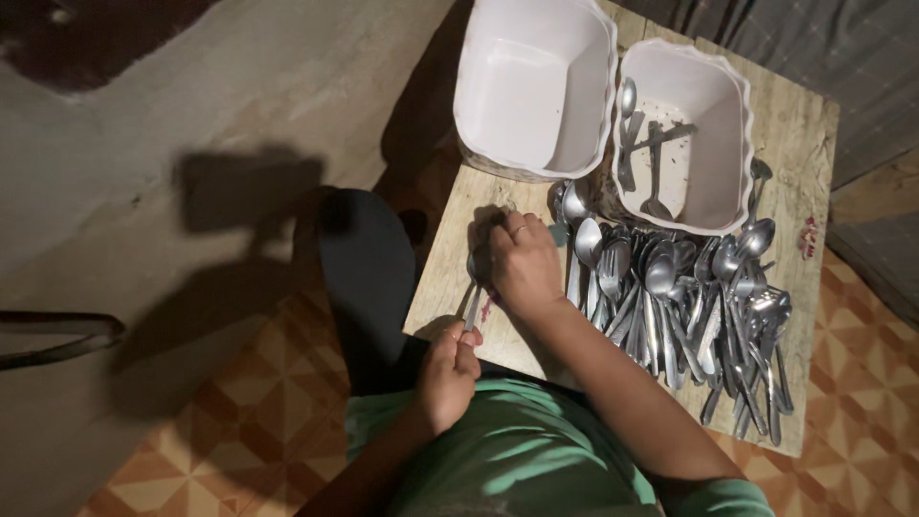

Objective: The person wipes multiple metal spoons and forks with a cloth on a wooden table. The person picks each utensil from a pile, wipes it, and places it into a white plastic container. The process is repeated for many items.

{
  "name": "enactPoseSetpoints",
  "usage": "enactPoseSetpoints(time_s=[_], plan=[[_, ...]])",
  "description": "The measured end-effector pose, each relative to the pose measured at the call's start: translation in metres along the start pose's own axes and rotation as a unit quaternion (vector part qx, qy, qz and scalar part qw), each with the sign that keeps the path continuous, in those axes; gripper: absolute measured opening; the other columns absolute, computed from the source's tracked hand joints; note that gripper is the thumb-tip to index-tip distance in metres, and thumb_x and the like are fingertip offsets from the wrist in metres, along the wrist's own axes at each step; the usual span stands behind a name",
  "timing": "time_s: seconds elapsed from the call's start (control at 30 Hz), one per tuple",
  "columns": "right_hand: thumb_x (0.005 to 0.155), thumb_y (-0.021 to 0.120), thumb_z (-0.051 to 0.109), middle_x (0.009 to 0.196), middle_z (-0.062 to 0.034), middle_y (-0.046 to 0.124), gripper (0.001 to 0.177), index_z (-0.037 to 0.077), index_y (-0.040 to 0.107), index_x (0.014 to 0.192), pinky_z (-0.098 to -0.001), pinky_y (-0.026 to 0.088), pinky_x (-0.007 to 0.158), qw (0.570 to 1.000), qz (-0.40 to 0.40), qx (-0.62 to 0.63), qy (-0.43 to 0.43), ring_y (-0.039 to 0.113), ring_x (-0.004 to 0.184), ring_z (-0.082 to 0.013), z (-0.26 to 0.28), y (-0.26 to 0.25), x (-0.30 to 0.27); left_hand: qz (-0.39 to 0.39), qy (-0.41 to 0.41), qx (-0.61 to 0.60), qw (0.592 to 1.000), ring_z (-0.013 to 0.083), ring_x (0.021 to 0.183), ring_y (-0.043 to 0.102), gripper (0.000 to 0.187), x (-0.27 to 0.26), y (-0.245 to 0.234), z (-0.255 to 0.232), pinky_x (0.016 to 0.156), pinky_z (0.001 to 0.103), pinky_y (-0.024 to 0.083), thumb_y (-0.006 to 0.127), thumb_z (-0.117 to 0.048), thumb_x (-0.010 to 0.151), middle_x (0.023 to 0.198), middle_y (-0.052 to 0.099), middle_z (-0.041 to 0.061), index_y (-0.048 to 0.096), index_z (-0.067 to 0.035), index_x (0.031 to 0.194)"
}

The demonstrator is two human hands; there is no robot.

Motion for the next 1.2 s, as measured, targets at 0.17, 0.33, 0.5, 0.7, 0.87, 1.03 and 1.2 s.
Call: enactPoseSetpoints(time_s=[0.17,0.33,0.5,0.7,0.87,1.03,1.2], plan=[[0.067,0.074,0.004,0.089,-0.0201,0.060,0.016,0.000,0.064,0.080,-0.0495,0.048,0.073,0.995,0.032,0.078,0.045,0.058,0.083,-0.0404,0.011,-0.003,-0.016,-0.013,0.008,0.004,1.000,0.0124,0.054,0.043,0.019,0.007,0.003,0.010,0.053,0.032,0.041,0.047,-0.013,0.103,0.064,0.046,0.008,0.060,-0.004,0.094],[0.082,0.075,0.002,0.095,-0.0144,0.063,0.011,0.002,0.069,0.091,-0.0436,0.053,0.079,0.958,0.080,0.258,0.094,0.063,0.090,-0.0346,0.012,-0.014,-0.030,-0.017,0.084,0.024,0.996,0.0118,0.061,0.047,0.017,0.011,0.000,0.017,0.060,0.032,0.044,0.047,-0.011,0.102,0.072,0.052,0.006,0.060,-0.003,0.095],[0.073,0.077,0.003,0.089,-0.0143,0.061,0.013,0.003,0.068,0.082,-0.0486,0.050,0.077,0.994,0.035,0.100,0.021,0.061,0.086,-0.0368,0.003,-0.004,-0.014,-0.001,0.061,-0.004,0.998,0.0107,0.060,0.045,0.016,0.005,-0.001,0.011,0.057,0.031,0.043,0.046,-0.010,0.102,0.071,0.051,0.004,0.059,-0.004,0.096],[0.079,0.076,0.003,0.094,-0.0149,0.063,0.009,0.002,0.071,0.086,-0.0484,0.048,0.078,0.997,0.028,0.054,0.038,0.060,0.088,-0.0363,-0.002,0.002,-0.005,0.022,-0.025,-0.014,0.999,0.0109,0.054,0.041,0.018,0.006,0.000,0.008,0.052,0.031,0.039,0.046,-0.014,0.104,0.066,0.046,0.003,0.059,-0.005,0.096],[0.083,0.078,0.010,0.098,-0.0149,0.065,0.012,0.004,0.075,0.093,-0.0447,0.048,0.082,0.965,0.101,0.216,0.110,0.060,0.093,-0.0360,0.010,-0.009,-0.025,0.020,0.006,-0.003,1.000,0.0107,0.055,0.040,0.019,0.010,-0.001,0.016,0.053,0.031,0.040,0.046,-0.014,0.104,0.065,0.046,0.003,0.058,-0.004,0.093],[0.075,0.081,0.011,0.096,-0.0163,0.065,0.016,0.003,0.073,0.086,-0.0490,0.043,0.079,0.988,0.071,0.123,0.058,0.058,0.092,-0.0370,0.005,-0.010,-0.018,-0.001,0.059,0.004,0.998,0.0100,0.057,0.043,0.018,0.008,-0.002,0.020,0.054,0.030,0.041,0.047,-0.014,0.104,0.067,0.048,0.002,0.059,-0.005,0.093],[0.085,0.076,0.009,0.091,-0.0146,0.062,0.011,0.003,0.067,0.081,-0.0459,0.047,0.080,0.989,0.020,0.067,0.132,0.060,0.090,-0.0357,-0.020,0.008,-0.003,0.010,-0.024,-0.045,0.999,0.0100,0.056,0.039,0.020,0.009,0.000,0.029,0.052,0.030,0.037,0.048,-0.017,0.105,0.066,0.045,0.000,0.060,-0.005,0.095]])
Point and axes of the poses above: each hand's wrist, its own x-axis towards the middle knuckle, its own y-axis out of the palm, z = x × y, the point moved 2 cm from there along x, towards the middle knuckle
